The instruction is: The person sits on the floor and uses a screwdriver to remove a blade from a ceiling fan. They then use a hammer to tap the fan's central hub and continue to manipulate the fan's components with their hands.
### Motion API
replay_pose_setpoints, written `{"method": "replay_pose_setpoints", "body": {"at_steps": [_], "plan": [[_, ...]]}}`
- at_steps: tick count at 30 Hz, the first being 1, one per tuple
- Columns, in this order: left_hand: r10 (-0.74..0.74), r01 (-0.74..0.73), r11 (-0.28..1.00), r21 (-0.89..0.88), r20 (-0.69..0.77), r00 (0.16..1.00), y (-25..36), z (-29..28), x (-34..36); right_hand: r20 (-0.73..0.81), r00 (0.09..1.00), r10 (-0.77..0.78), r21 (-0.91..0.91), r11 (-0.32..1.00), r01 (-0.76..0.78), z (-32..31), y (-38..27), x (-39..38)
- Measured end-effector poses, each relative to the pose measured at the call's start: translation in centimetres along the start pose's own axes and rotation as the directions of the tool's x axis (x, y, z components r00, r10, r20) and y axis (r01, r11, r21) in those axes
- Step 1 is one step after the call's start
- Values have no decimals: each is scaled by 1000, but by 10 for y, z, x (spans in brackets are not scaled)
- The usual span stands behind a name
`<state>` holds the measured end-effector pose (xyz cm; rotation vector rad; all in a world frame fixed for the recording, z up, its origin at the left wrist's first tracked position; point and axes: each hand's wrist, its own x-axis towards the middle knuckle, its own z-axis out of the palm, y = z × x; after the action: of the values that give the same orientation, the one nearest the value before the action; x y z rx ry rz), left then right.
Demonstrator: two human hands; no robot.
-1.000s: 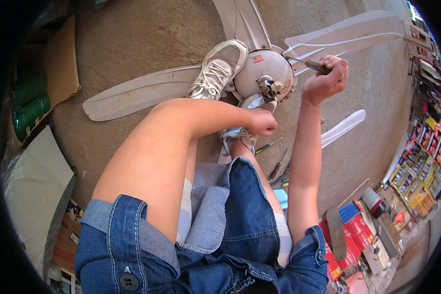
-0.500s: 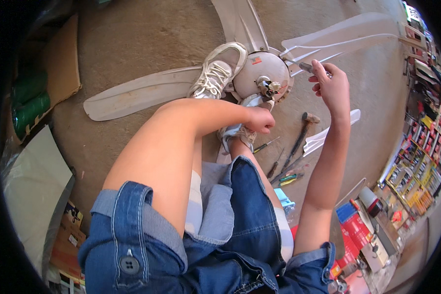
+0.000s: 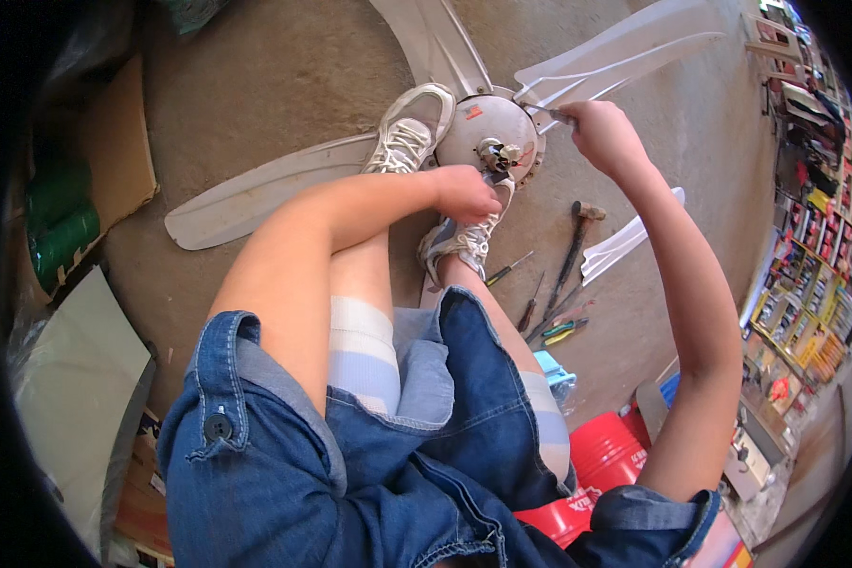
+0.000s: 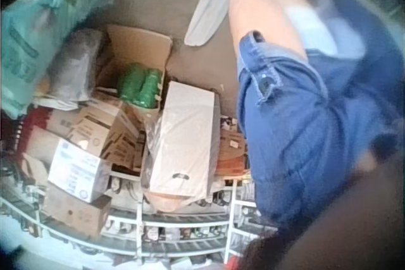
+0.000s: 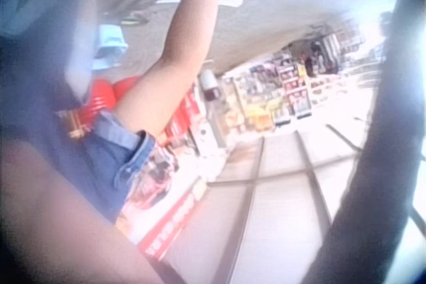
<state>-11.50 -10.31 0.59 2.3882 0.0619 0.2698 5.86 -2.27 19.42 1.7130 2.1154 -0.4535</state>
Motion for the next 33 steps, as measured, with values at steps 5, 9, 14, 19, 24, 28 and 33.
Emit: {"method": "replay_pose_setpoints", "body": {"at_steps": [5,9,14,19,24,28,33], "plan": [[-109,120,991,61,-161,981,-13,-5,-12,113,947,-301,-468,824,318,-10,-8,9],[-148,162,985,62,-184,972,-16,-13,-12,158,919,-361,-495,776,390,-10,-16,18],[-164,164,986,-28,-331,929,-15,-18,-22,-299,954,33,-225,969,-104,-3,-56,25],[-215,210,976,-57,-406,888,-21,-15,-15,-643,314,698,764,614,198,28,-45,51],[-239,225,971,-81,-401,884,-19,-15,-18,-212,262,941,817,23,576,23,-55,70],[-249,235,968,-85,-399,883,-21,-14,-16,-288,339,896,813,41,581,24,-46,64],[-254,245,967,-72,-383,888,-22,-15,-16,-359,532,766,801,-39,597,33,-18,41]]}}
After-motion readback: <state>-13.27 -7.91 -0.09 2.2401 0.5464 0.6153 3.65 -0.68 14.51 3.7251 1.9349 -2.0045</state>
